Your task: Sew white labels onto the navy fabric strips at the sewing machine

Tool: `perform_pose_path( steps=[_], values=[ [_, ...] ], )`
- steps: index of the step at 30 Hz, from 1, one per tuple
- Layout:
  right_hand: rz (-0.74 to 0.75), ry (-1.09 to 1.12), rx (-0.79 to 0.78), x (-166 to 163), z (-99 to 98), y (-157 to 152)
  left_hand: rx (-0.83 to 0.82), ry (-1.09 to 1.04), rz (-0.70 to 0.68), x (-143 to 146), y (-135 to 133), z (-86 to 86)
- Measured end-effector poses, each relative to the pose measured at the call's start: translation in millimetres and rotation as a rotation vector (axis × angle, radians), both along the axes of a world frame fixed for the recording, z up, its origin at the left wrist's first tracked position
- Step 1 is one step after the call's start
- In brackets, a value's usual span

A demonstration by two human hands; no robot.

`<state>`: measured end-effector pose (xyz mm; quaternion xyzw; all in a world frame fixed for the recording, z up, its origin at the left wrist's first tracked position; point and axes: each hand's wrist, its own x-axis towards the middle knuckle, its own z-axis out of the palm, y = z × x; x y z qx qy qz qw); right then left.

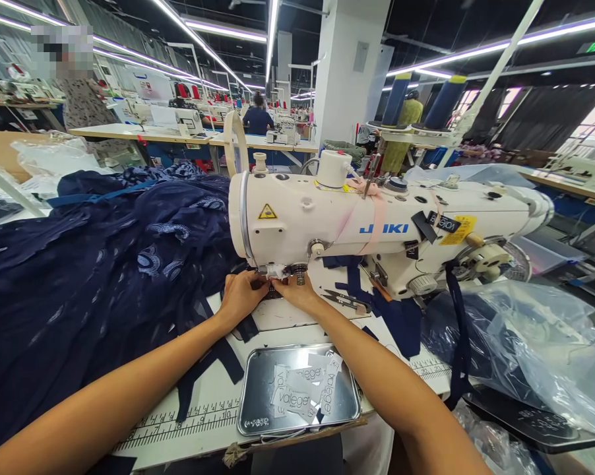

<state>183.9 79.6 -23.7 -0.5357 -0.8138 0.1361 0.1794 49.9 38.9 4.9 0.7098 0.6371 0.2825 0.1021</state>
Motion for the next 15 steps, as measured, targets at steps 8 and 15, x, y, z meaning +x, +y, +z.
perform_pose_path(
  steps=[8, 15],
  values=[
    [0.030, -0.115, 0.041, 10.1, 21.8, -20.4, 0.065, 0.020, -0.070, -6.7, -3.7, -1.7],
    [0.390, 0.123, -0.414, 24.8, 45.3, -29.7, 0.218, 0.226, -0.408, -11.3, -12.9, -6.3]
  ],
)
